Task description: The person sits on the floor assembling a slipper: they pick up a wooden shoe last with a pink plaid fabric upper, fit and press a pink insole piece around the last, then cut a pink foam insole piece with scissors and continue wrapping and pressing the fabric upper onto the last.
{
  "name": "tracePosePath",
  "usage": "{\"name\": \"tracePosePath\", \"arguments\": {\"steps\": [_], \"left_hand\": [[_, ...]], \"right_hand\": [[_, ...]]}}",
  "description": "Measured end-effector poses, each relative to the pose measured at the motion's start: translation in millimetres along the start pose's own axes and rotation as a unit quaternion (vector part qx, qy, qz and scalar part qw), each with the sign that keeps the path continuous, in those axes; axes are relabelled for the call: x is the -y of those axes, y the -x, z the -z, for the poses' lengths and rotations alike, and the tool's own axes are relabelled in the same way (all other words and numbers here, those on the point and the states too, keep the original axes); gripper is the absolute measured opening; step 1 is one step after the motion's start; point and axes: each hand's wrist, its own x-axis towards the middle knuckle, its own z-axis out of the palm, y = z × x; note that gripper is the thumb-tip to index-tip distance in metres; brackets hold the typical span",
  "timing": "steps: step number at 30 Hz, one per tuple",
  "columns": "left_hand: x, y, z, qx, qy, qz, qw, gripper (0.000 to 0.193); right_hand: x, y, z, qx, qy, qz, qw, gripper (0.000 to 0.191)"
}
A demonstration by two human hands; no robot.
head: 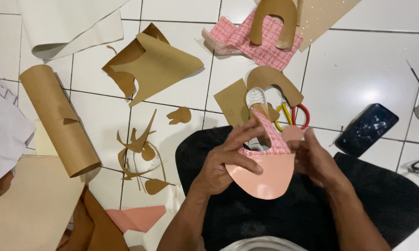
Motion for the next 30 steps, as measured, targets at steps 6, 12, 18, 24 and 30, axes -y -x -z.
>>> {"name": "tracePosePath", "arguments": {"steps": [6,12,18,24,30], "left_hand": [[-24,8,-25,-0.029,-0.169,-0.053,0.984,0.031],[-12,22,-39,-0.198,0.404,0.162,0.878,0.067],[7,40,-57,-0.196,0.270,0.126,0.934,0.026],[10,42,-56,-0.209,0.232,0.128,0.941,0.017],[8,46,-53,-0.199,0.274,0.150,0.929,0.023]], "right_hand": [[-38,75,-15,0.123,-0.099,0.282,0.946,0.033],[-36,96,-19,0.028,0.004,0.432,0.902,0.018],[-33,107,-28,-0.112,0.154,0.402,0.896,0.018],[-37,108,-25,-0.091,0.187,0.414,0.886,0.024],[-36,104,-22,-0.079,0.138,0.397,0.904,0.028]]}}
